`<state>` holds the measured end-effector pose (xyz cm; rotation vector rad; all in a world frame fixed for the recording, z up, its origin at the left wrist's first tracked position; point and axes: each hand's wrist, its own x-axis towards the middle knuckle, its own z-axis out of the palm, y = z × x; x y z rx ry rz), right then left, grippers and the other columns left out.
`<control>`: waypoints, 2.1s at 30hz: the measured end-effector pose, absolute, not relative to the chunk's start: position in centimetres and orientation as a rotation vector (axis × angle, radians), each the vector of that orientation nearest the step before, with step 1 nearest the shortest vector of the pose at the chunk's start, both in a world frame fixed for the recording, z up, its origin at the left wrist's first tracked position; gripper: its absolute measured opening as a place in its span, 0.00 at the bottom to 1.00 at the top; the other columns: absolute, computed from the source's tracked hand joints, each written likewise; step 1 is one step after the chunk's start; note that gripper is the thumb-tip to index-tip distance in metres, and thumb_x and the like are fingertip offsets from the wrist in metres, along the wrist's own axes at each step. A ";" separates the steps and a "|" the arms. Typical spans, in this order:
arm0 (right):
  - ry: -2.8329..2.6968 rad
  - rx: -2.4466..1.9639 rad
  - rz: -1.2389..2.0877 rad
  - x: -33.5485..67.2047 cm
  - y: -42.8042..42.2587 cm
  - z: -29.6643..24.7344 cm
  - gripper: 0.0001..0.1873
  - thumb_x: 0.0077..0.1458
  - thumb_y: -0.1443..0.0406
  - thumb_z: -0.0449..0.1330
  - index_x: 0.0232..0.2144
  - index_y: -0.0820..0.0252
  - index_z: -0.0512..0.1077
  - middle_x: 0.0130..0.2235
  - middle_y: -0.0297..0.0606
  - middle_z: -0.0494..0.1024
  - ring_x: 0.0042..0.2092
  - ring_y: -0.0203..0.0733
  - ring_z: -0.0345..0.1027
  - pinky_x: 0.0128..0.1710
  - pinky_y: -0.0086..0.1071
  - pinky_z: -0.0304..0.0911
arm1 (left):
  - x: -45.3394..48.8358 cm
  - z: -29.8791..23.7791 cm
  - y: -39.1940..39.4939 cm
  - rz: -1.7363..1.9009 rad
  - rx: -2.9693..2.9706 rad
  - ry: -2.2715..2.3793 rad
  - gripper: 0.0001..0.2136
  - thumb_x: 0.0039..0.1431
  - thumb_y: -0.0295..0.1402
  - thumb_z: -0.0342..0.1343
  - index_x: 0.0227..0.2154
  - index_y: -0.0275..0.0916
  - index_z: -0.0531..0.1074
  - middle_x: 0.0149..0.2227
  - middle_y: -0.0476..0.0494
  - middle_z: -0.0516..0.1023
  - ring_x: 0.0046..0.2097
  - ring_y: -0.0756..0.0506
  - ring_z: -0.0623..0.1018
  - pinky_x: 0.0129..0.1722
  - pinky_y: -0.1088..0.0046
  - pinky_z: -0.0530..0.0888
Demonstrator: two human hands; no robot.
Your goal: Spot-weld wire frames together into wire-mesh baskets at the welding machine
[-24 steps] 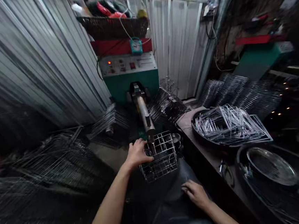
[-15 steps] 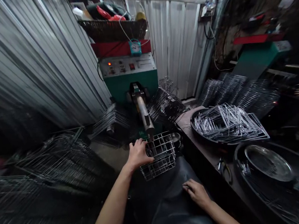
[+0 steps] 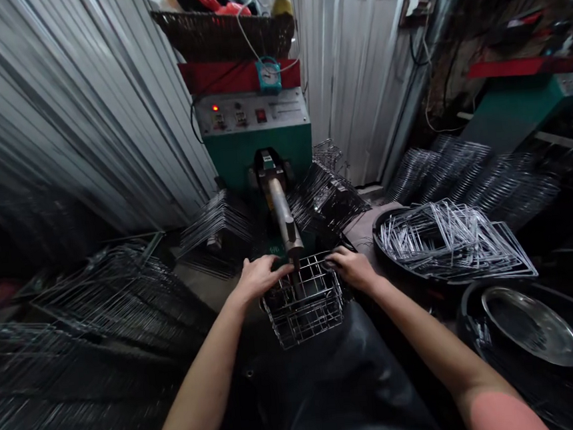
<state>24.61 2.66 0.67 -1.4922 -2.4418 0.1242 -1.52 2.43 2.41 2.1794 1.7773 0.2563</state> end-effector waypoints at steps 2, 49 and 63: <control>-2.678 -1.436 0.081 22.2 6.2 2.1 0.15 0.60 0.58 0.50 0.44 0.52 0.72 0.47 0.39 0.73 0.41 0.39 0.71 0.33 0.26 0.59 | -1.5 2.7 3.8 0.151 2.203 1.793 0.27 0.56 0.56 0.38 0.35 0.40 0.73 0.39 0.39 0.78 0.45 0.35 0.74 0.50 0.46 0.59; -2.998 -1.447 0.460 18.7 12.9 1.8 0.16 0.59 0.60 0.50 0.45 0.57 0.72 0.45 0.40 0.77 0.42 0.40 0.70 0.34 0.25 0.56 | 3.6 -2.3 -10.4 0.519 2.545 1.545 0.09 0.59 0.37 0.48 0.34 0.40 0.71 0.31 0.42 0.74 0.34 0.43 0.74 0.39 0.60 0.73; -2.871 -1.416 0.634 19.5 12.9 1.2 0.14 0.57 0.61 0.52 0.41 0.61 0.74 0.37 0.37 0.77 0.35 0.35 0.66 0.31 0.23 0.53 | 5.9 -11.3 -8.0 1.241 1.851 1.794 0.11 0.61 0.37 0.44 0.38 0.38 0.69 0.38 0.40 0.75 0.41 0.46 0.76 0.43 0.65 0.73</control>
